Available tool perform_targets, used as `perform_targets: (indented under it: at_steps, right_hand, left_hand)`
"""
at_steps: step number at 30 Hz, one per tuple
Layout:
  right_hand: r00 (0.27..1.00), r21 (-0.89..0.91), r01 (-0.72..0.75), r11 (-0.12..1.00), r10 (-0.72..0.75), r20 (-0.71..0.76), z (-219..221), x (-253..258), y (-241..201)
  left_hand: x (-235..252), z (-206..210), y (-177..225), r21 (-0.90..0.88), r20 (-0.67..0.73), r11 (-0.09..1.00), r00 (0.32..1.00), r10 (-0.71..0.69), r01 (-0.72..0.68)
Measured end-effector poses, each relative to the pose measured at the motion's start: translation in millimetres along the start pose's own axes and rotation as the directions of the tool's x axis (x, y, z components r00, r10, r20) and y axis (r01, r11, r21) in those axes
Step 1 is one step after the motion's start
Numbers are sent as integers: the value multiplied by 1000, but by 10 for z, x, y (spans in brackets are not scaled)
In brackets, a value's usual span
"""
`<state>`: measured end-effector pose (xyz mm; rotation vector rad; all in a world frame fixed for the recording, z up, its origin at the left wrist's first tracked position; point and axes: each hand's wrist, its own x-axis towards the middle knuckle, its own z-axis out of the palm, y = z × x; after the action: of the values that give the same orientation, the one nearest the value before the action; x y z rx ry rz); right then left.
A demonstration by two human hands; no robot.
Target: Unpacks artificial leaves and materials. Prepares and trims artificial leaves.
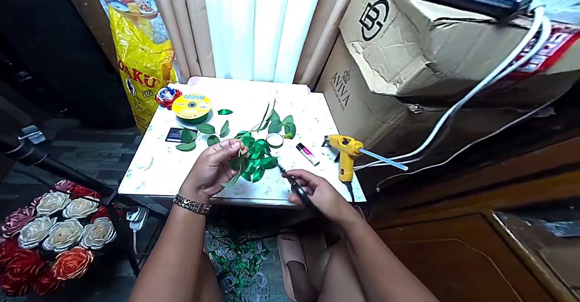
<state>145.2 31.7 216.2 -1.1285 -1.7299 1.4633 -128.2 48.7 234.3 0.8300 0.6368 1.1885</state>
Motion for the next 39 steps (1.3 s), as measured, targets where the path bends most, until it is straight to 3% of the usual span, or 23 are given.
perform_targets:
  at_steps: [2,7,10,15,25,28,32,36,39]
  right_hand:
    - [995,-102,35,994,-25,96,-18,-28,40]
    - [996,-193,17,981,0,88,-133,16,32]
    - [995,-159,-6,987,21,97,-205,12,48]
    - [991,-106,29,994,-15,130,-272,20,115]
    - [988,-140,62,988,-40,150,-158,237,12]
    - [990,-166,21,986,2,139,-26,363,-25]
    - [993,-196,-39,980,59,99,164,552,47]
    - [1000,-154,-5,988,4,-7,275,570,37]
    - [977,33,196,980,-192,-93,314,480,-18]
  left_hand:
    - [47,73,-72,13,33,998,998,-59,58]
    - [151,182,-282,-218,152,938,959,-239,269]
    - [179,169,-374,-301,239,891,931,-276,341]
    - [146,174,-366,-354,255,854,918,-304,381]
    - [68,59,-229,-366,88,866,939,-332,341]
    - [87,-121,-194,-367,89,872,945,-313,324]
    - [134,-299,-147,-428,-29,854,940,-339,295]
    - [88,-333,-140,-301,21,908,954,-299,291]
    - [5,-149,-214,-92,138,941,940,-313,327]
